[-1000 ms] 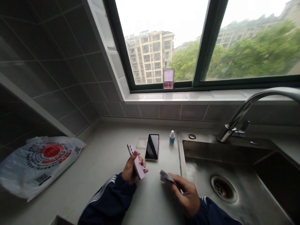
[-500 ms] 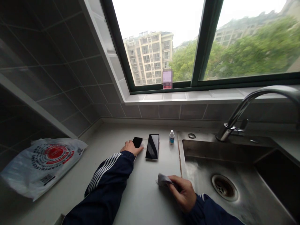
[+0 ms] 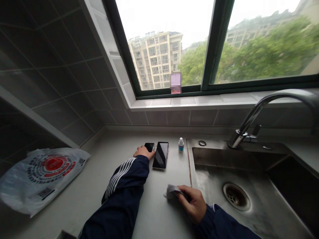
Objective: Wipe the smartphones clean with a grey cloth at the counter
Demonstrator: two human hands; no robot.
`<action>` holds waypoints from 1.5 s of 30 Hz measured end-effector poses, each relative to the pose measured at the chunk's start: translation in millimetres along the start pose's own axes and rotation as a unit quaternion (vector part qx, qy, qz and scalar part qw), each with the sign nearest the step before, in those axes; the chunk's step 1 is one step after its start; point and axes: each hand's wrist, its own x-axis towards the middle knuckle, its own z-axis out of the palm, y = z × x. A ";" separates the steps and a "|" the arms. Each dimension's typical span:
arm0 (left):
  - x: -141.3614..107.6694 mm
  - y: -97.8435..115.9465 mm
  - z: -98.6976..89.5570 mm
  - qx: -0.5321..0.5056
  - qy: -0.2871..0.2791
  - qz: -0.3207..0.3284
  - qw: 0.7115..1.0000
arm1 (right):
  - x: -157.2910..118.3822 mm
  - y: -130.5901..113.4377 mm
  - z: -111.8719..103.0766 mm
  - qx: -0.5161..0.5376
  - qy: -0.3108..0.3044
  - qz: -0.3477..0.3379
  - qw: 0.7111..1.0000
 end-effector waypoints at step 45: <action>-57.7 52.1 24.3 -0.101 -0.002 0.135 0.986 | 5.8 0.7 -3.9 0.107 0.044 0.096 0.989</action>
